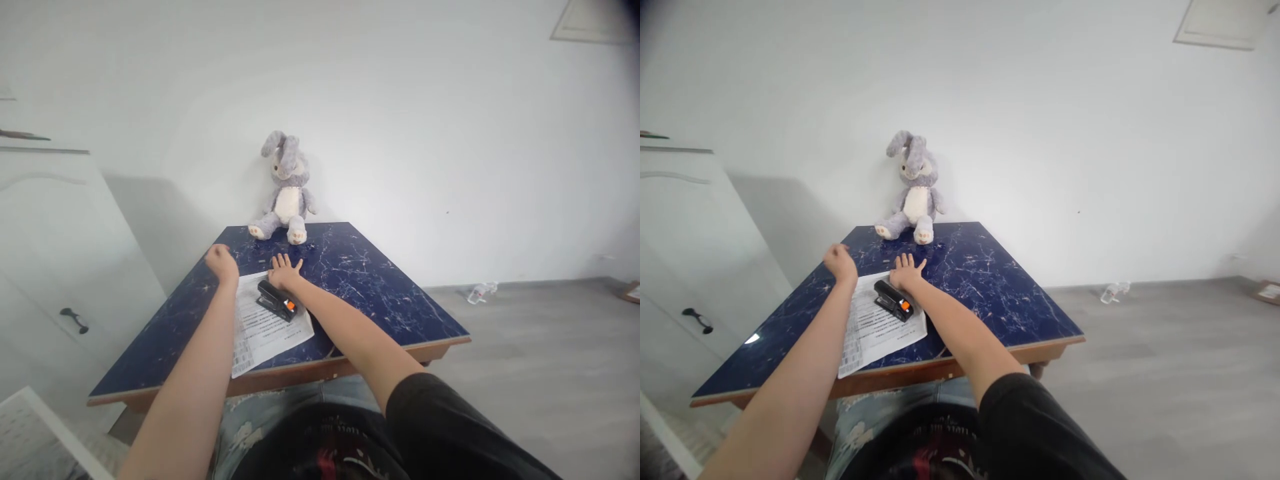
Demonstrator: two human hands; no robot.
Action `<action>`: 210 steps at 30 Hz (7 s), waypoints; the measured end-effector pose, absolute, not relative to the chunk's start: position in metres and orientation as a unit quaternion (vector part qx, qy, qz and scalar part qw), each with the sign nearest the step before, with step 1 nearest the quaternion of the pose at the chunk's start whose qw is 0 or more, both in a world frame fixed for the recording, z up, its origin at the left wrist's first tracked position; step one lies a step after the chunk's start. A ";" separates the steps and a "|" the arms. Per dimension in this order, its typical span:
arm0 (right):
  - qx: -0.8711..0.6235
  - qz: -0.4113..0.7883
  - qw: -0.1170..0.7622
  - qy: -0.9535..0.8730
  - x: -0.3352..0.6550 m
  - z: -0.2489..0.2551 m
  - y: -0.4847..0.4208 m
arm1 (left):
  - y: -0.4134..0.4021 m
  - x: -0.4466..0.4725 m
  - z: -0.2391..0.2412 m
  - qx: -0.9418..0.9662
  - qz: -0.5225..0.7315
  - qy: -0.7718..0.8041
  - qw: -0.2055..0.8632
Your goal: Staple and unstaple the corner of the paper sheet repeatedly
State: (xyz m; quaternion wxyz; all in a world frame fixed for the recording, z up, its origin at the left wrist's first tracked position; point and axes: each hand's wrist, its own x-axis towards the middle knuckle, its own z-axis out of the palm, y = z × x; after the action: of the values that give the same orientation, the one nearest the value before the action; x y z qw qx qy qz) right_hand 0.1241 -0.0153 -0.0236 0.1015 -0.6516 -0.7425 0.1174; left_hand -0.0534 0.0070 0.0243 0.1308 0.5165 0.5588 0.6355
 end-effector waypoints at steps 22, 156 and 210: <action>-0.590 0.177 0.315 -0.723 0.273 0.015 -0.076 | -0.028 0.067 -0.030 0.869 0.071 0.484 0.067; -0.585 0.129 0.353 -0.719 0.276 -0.012 -0.065 | -0.026 0.067 0.002 0.542 0.604 0.275 0.515; -0.762 -0.007 0.315 -0.566 0.371 -0.030 -0.052 | 0.030 -0.006 -0.025 0.776 0.225 0.585 0.069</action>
State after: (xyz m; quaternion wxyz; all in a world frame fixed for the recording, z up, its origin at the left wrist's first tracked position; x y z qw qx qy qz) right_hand 0.3706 -0.0520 -0.0297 0.3151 -0.7617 -0.5661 -0.0066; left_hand -0.0063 0.0301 -0.0246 0.0689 0.7757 0.5854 0.2254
